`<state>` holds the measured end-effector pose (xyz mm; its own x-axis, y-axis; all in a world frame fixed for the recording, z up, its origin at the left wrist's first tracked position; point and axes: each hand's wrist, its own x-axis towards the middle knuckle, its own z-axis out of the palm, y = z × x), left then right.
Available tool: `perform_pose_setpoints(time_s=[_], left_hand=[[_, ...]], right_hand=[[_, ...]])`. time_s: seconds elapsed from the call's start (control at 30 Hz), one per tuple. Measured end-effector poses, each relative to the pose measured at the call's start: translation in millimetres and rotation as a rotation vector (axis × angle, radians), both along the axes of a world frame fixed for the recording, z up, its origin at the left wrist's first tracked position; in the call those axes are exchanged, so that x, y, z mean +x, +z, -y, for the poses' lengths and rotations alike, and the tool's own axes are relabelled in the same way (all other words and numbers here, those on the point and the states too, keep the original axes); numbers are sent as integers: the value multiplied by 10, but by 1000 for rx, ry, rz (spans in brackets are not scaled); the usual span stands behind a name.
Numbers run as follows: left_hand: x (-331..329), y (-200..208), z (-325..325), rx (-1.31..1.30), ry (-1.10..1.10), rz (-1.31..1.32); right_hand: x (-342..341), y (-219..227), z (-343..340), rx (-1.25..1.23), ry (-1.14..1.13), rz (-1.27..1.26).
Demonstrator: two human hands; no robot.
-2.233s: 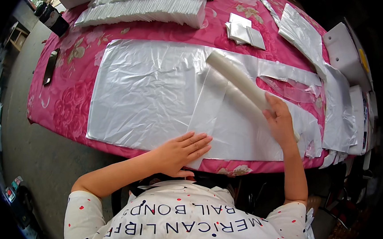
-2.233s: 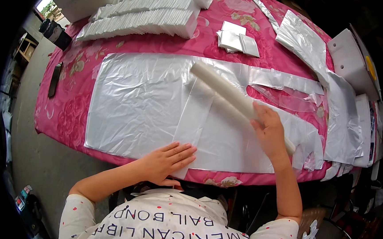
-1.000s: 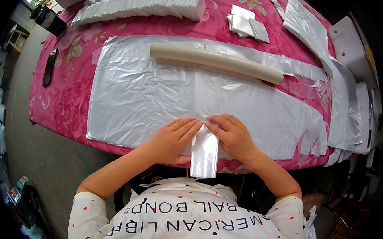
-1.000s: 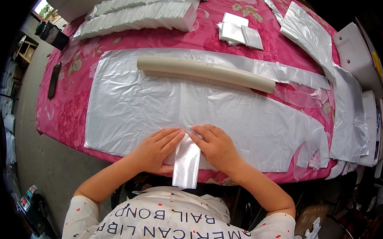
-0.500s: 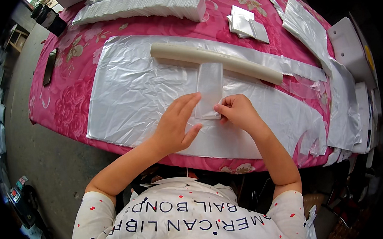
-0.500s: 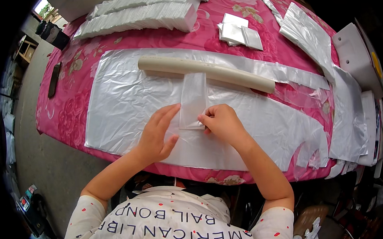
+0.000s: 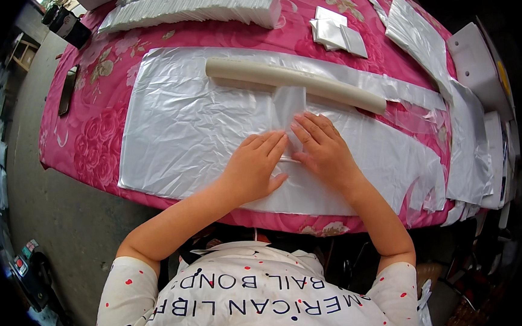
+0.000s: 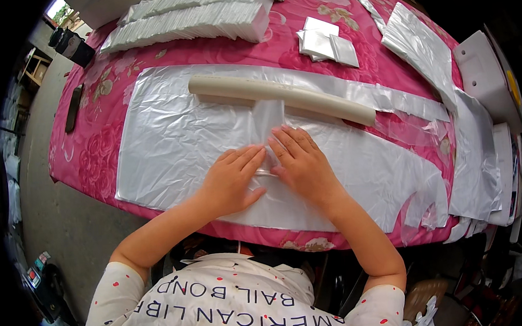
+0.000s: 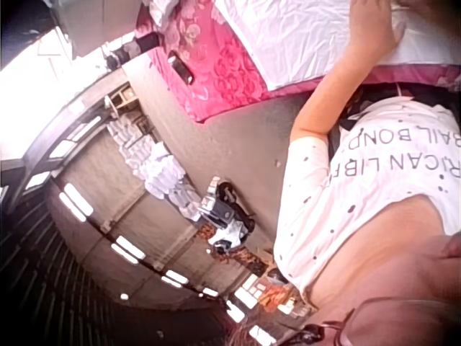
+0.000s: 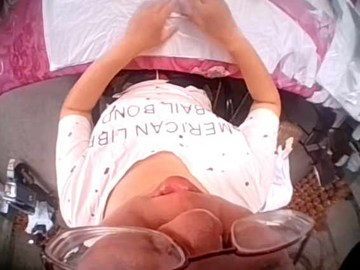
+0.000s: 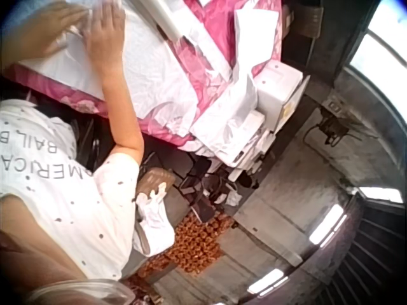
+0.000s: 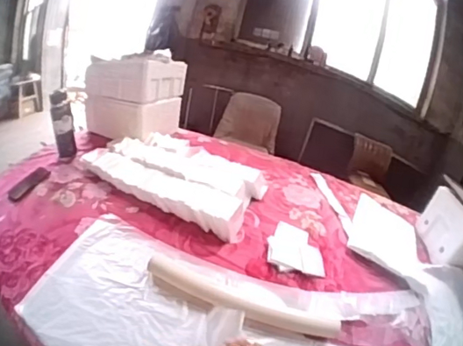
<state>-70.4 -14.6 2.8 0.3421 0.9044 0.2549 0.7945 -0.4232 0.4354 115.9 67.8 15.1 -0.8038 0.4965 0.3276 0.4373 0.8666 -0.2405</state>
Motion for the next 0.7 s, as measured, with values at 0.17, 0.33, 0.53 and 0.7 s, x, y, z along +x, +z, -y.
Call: perform_pose_setpoints(time_s=[0.17,0.33,0.53,0.7], left_hand=[[-6,-14,-127,80,0,-121],[-81,-53,-166,165,-105,-67],[-182,-8,150,186,-227,26],[-185,28,183,-43,-144,182]], right_hand=[[3,1,-180,-212,52,-82],[-27,-51,-243,-199,73,-168],[21,-102,98,-206,178,-214],[39,-56,213,-412,15,-259]])
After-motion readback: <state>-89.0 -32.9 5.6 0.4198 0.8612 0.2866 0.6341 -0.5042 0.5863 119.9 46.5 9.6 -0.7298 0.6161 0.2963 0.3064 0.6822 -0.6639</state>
